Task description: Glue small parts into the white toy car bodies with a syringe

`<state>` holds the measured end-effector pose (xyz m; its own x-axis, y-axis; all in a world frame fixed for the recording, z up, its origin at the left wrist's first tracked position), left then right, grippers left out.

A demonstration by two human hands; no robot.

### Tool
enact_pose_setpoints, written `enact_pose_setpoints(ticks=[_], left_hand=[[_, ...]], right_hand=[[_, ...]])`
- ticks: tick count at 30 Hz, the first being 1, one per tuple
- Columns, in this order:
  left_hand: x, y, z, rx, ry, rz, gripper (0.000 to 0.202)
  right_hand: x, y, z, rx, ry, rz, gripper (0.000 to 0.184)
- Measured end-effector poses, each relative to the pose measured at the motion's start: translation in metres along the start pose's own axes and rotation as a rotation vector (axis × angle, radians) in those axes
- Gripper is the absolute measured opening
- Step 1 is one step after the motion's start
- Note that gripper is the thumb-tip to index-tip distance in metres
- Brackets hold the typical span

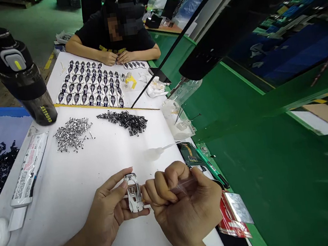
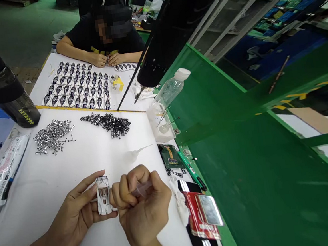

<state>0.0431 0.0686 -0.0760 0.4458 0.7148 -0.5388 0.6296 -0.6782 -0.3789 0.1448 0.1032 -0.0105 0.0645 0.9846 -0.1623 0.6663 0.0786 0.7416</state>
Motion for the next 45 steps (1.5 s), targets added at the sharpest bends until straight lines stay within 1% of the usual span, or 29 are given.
enact_pose_setpoints(ticks=[5,9,10,11,12,13,14,15,16,17,18,20,21,22,23,24,25,26,27,28,29,30,32,34,35,37,39,42,45], left_hand=[[-0.001,0.001,0.001,0.005,0.008,0.002,0.038],[0.0,0.0,0.001,0.005,0.021,-0.009,0.034],[0.0,-0.001,0.0,0.004,0.028,-0.009,0.035],[-0.001,-0.001,-0.001,0.004,0.034,-0.006,0.036],[-0.001,-0.002,-0.002,0.005,0.038,-0.001,0.037],[-0.001,-0.001,-0.003,0.008,0.038,0.007,0.038],[-0.001,-0.002,-0.003,0.012,0.035,0.011,0.039],[-0.002,-0.002,-0.004,0.016,0.031,0.013,0.039],[-0.002,-0.003,-0.004,0.021,0.027,0.012,0.038],[-0.002,-0.003,-0.004,0.026,0.026,0.012,0.038],[-0.002,-0.003,-0.004,0.028,0.026,0.011,0.038],[-0.002,-0.002,-0.005,0.028,0.025,0.012,0.038],[-0.002,-0.002,-0.005,0.029,0.021,0.016,0.038],[-0.002,-0.001,-0.005,0.032,0.015,0.019,0.038],[-0.002,-0.001,-0.005,0.039,0.01,0.022,0.038],[-0.001,0.0,-0.005,0.048,0.009,0.022,0.038],[-0.001,0.0,-0.006,0.061,0.014,0.02,0.038],[-0.001,0.0,-0.006,0.077,0.02,0.018,0.037],[-0.001,0.001,-0.007,0.098,0.026,0.015,0.036],[-0.001,0.001,-0.007,0.122,0.031,0.013,0.036],[-0.001,0.002,-0.007,0.146,0.035,0.01,0.036],[-0.001,0.003,-0.007,0.167,0.036,0.006,0.036],[0.001,0.004,-0.006,0.194,0.048,-0.004,0.042],[0.004,0.008,-0.006,0.207,0.068,-0.004,0.054],[0.007,0.01,-0.006,0.212,0.08,-0.001,0.061],[0.013,0.016,-0.006,0.208,0.097,0.003,0.075],[0.021,0.022,-0.004,0.192,0.1,0.003,0.087],[0.034,0.027,0.001,0.188,0.105,-0.032,0.092],[0.044,0.025,0.006,0.235,0.133,-0.085,0.088]], right_hand=[[-0.001,-0.002,0.001,-0.035,-0.019,0.024,0.045],[-0.01,0.004,-0.009,-0.08,-0.004,0.064,0.047],[-0.013,0.013,-0.012,-0.119,0.007,0.118,0.047],[-0.016,0.027,-0.013,-0.18,0.01,0.209,0.046],[-0.019,0.045,-0.011,-0.257,-0.014,0.344,0.045],[-0.025,0.067,-0.004,-0.339,-0.077,0.515,0.044],[-0.032,0.089,0.006,-0.413,-0.176,0.695,0.044],[-0.038,0.105,0.019,-0.489,-0.306,0.835,0.045],[-0.041,0.115,0.033,-0.558,-0.446,0.92,0.044],[-0.038,0.119,0.047,-0.625,-0.557,0.928,0.042],[-0.031,0.12,0.058,-0.723,-0.634,0.863,0.037],[-0.026,0.118,0.068,-0.86,-0.692,0.788,0.02],[-0.033,0.12,0.063,-0.932,-0.716,0.827,0.014],[-0.043,0.121,0.052,-1.001,-0.719,0.896,0.012],[-0.053,0.121,0.036,-1.084,-0.696,0.969,0.015],[-0.058,0.118,0.015,-1.18,-0.631,1.02,0.017],[-0.055,0.11,-0.008,-1.298,-0.528,1.026,0.019],[-0.042,0.096,-0.031,-1.454,-0.386,0.955,0.02],[-0.021,0.076,-0.051,-1.63,-0.237,0.824,0.02],[0.003,0.053,-0.064,-1.838,-0.12,0.649,0.02],[0.031,0.023,-0.067,-2.083,0.015,0.375,0.022],[0.051,0.009,-0.069,-2.179,0.053,0.244,0.02],[0.085,-0.007,-0.069,-2.304,0.062,0.073,0.017],[0.107,-0.012,-0.068,-2.374,0.034,0.0,0.015],[0.113,-0.014,-0.065,-2.409,0.035,-0.039,0.019],[0.12,-0.016,-0.06,-2.459,0.048,-0.098,0.028],[0.121,-0.016,-0.057,-2.483,0.07,-0.13,0.032],[0.122,-0.015,-0.055,-2.49,0.077,-0.137,0.033],[0.125,-0.014,-0.054,-2.484,0.059,-0.115,0.032]])
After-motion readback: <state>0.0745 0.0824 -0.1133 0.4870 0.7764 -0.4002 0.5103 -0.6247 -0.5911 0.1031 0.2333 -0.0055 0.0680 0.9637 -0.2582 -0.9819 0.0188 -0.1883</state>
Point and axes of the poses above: each hand's wrist, its own x-axis towards the middle knuckle, its own z-axis out of the back of the hand, y = z × x, the point moved 10 cm from there along x, towards the middle knuckle, and after that the axes turned 5 degrees about y, right-handed, at the moved point
